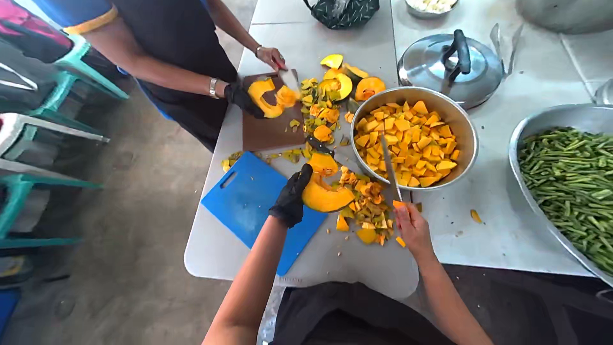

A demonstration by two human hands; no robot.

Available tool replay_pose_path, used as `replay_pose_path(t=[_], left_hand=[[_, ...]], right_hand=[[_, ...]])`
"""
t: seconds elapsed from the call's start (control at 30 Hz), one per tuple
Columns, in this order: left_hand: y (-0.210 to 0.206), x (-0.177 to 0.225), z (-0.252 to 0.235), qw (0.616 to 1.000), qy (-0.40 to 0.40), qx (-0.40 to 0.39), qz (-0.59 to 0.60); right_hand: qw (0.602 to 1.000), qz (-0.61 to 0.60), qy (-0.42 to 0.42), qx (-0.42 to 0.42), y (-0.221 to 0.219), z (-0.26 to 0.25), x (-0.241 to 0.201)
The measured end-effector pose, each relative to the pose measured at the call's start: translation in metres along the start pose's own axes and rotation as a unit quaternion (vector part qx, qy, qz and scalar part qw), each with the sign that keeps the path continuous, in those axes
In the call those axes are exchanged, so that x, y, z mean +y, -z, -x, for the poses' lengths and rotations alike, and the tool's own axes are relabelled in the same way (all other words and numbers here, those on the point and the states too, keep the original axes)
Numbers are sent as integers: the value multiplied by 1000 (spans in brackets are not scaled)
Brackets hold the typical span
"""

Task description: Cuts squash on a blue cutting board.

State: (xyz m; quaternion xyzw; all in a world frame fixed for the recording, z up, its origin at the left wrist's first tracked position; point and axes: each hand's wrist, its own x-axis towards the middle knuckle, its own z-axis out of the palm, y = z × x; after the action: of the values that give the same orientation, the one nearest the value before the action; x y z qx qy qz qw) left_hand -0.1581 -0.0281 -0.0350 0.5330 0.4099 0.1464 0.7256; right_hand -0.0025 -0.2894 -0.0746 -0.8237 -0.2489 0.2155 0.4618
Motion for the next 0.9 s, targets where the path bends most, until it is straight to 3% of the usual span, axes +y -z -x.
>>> replay_pose_path(t=[0.1,0.17,0.3,0.47,0.63,0.8,0.9], left_hand=[[-10,-22,18,992,-49,55,-107],[-13,-37,23,965,-74,90,-237],[-14,-46,36,917,-23,122,-379],[11,-50,63,889,69,144,-429],[57,-72,74,883,75,127,-446],[78,-91,64,865,151,106,-466],[81,-93,58,872,149,92,-457]], right_hand=[[994,92,31,-41,-1,43,-13],[987,131,19,-89,-5,63,-17],[972,154,-39,-172,-30,88,-20],[943,185,-71,-266,-63,94,-27],[895,240,-88,-367,-99,84,-38],[852,297,-126,-412,-131,77,-48],[838,301,-163,-425,-142,72,-50]])
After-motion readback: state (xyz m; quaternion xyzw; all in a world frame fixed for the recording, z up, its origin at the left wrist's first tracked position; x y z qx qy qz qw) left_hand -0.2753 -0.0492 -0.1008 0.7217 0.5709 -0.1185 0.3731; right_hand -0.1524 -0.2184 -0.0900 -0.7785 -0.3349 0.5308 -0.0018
